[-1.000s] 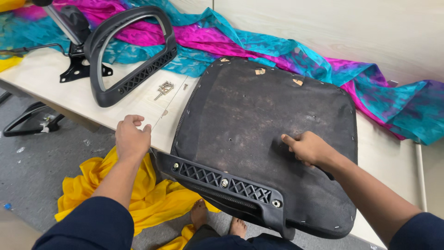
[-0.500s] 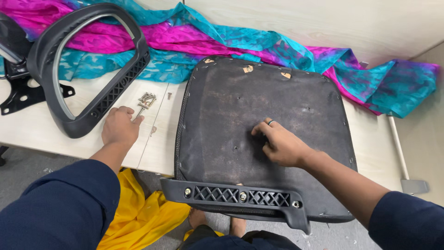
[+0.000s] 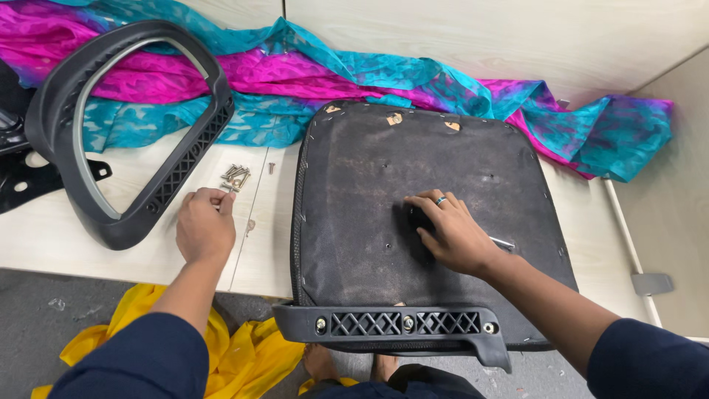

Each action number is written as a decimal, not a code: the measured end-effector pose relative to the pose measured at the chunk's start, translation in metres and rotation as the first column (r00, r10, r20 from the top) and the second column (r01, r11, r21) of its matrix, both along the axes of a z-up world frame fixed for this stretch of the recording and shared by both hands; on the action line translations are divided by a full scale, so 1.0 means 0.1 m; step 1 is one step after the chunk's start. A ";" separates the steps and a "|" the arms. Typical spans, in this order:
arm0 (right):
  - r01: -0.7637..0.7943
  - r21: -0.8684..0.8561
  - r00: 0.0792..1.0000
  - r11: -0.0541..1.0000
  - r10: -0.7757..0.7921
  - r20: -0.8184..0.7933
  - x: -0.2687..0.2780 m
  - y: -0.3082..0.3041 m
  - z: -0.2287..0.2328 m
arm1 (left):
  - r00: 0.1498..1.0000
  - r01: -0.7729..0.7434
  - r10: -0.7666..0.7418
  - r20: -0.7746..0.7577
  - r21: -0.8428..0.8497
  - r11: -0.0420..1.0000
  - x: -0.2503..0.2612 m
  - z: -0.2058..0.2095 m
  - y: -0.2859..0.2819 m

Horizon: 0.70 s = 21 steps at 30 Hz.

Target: The person attaches a black plastic frame to a black upholstered chair seat using screws and a screwdriver. They align the frame, insert screws, and tighten them to secure the frame to the seat.

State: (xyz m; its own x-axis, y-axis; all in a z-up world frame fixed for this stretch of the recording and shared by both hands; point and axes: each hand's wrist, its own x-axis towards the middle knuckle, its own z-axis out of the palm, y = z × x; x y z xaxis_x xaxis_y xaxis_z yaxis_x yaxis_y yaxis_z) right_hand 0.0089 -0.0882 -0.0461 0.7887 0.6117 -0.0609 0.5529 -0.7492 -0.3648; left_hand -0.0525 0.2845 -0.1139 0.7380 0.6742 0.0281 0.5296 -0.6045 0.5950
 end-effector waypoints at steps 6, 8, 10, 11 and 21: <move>0.022 -0.034 0.999 0.999 -0.021 0.048 -0.01 -0.12 -0.04 | 0.967 0.075 0.025 0.253 -0.378 0.923 -0.30 0.32 -0.60; 0.041 -0.036 0.998 0.998 -0.040 0.047 0.02 -0.16 -0.06 | 0.938 0.150 0.007 0.346 -0.423 0.894 -0.42 0.42 -0.80; 0.056 -0.047 0.998 0.997 -0.055 0.028 0.00 -0.23 -0.09 | 0.934 0.181 0.002 0.358 -0.476 0.860 -0.52 0.50 -0.97; 0.059 -0.053 0.998 0.997 -0.058 0.021 0.01 -0.25 -0.10 | 0.929 0.198 0.001 0.369 -0.499 0.844 -0.55 0.54 -1.05; -0.015 0.264 0.999 0.964 0.003 0.048 -0.11 -0.42 0.12 | 0.854 0.378 0.021 0.520 -0.649 0.660 -0.61 0.83 -1.69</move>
